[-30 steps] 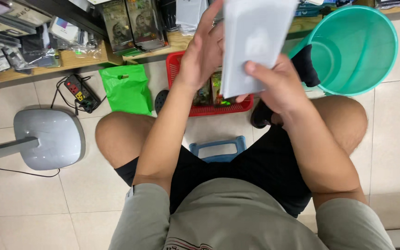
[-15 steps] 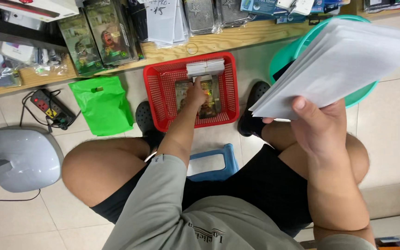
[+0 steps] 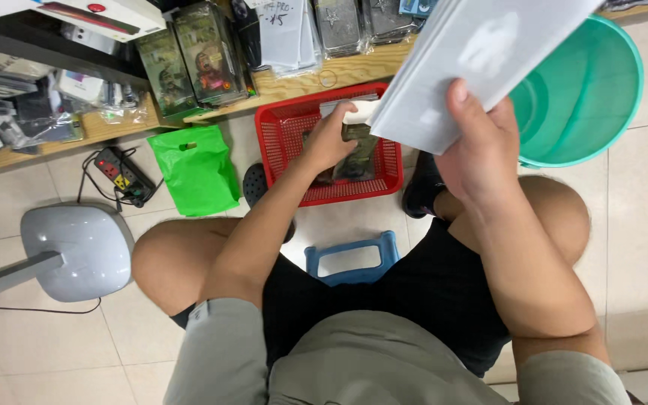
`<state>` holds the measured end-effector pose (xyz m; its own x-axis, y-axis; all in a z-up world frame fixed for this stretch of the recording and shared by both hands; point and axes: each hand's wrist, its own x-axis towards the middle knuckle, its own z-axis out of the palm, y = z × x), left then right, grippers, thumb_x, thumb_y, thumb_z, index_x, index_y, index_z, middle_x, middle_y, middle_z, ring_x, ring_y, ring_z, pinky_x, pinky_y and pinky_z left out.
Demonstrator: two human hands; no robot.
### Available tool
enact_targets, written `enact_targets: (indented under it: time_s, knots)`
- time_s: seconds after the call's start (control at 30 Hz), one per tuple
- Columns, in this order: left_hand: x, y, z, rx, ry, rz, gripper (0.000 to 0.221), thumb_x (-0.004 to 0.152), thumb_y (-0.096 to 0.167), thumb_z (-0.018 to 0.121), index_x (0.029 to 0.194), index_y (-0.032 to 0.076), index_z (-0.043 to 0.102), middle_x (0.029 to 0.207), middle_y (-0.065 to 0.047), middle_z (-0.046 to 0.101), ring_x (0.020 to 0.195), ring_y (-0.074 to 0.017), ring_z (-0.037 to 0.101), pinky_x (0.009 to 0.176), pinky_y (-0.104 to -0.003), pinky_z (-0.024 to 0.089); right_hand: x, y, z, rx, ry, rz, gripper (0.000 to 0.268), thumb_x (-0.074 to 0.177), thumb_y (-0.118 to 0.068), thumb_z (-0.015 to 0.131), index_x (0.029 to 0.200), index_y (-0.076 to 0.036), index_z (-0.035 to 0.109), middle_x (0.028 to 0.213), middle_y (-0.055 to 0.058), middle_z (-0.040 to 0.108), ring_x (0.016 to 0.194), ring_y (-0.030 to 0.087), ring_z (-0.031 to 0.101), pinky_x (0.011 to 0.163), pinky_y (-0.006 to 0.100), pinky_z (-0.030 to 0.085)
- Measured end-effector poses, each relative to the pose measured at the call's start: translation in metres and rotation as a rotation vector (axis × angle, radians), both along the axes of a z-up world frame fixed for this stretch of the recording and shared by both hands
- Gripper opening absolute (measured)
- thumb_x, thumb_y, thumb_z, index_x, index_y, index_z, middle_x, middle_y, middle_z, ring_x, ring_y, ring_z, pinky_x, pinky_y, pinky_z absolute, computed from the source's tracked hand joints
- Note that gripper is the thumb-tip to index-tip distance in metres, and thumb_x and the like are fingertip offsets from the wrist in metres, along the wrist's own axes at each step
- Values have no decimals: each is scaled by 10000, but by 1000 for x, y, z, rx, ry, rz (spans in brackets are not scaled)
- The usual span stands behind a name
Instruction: The person takes mobile phone screen protectors out of cardboard boxes, removes their white protective sleeves to see the graphics on the backing film, and places them into a red plastic basket.
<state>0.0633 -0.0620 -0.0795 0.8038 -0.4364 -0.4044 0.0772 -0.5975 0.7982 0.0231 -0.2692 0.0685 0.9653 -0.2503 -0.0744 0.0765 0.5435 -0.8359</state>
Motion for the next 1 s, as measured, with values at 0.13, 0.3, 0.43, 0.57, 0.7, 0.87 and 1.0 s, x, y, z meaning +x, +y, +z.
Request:
enact_targets:
  time_s: [0.13, 0.3, 0.43, 0.57, 0.7, 0.87, 1.0]
  knots:
    - [-10, 11, 119, -34, -124, -76, 700, 878, 38, 761, 1432, 167, 354, 1395, -379, 549, 1301, -581, 531, 981, -656, 509, 4, 23, 3, 41, -111, 88, 311, 1024, -284, 678, 1238, -65, 627, 1168, 156, 733, 1127, 301, 736, 989, 575, 636]
    - [-48, 56, 151, -277, -176, 119, 643, 823, 44, 821, 1380, 134, 511, 1403, -232, 589, 1401, -452, 470, 1115, -589, 442, 3, 30, -26, -109, -264, 223, 370, 1043, -248, 627, 1298, 19, 597, 1156, 204, 699, 1127, 318, 703, 973, 595, 611]
    - [-62, 77, 113, -576, -148, 188, 592, 835, -59, 785, 1342, 126, 541, 1347, -186, 570, 1193, -285, 603, 975, -452, 569, -4, 11, -21, -417, -271, 347, 285, 1082, -246, 597, 1247, -17, 633, 1084, 123, 700, 1042, 207, 663, 935, 526, 603]
    - [-71, 69, 105, -676, -158, 180, 597, 832, -68, 755, 1359, 104, 536, 1315, -173, 595, 1147, -260, 624, 915, -435, 581, -7, 17, -13, -633, -302, 423, 204, 1097, -176, 584, 1134, 9, 663, 944, 114, 668, 933, 188, 588, 826, 501, 576]
    - [-74, 62, 86, -664, -152, 177, 602, 838, -44, 754, 1374, 79, 512, 1296, -194, 625, 1160, -261, 604, 927, -449, 564, -7, 25, -13, -788, -361, 397, 226, 1109, -163, 566, 1036, 36, 644, 810, 179, 654, 817, 186, 533, 723, 481, 529]
    - [-72, 61, 112, -644, -186, 153, 610, 827, -30, 773, 1372, 117, 543, 1160, -111, 639, 1001, -155, 584, 770, -326, 540, 2, 22, -10, -760, -262, 329, 260, 1154, -224, 490, 1070, -8, 608, 870, 97, 606, 847, 195, 532, 777, 408, 520]
    - [-75, 61, 117, -655, -162, 175, 616, 836, 19, 784, 1388, 124, 530, 1064, -85, 632, 948, -142, 558, 739, -291, 507, -1, 30, -1, -789, -258, 337, 261, 1150, -224, 512, 1080, 12, 599, 884, 131, 604, 872, 223, 523, 788, 441, 519]
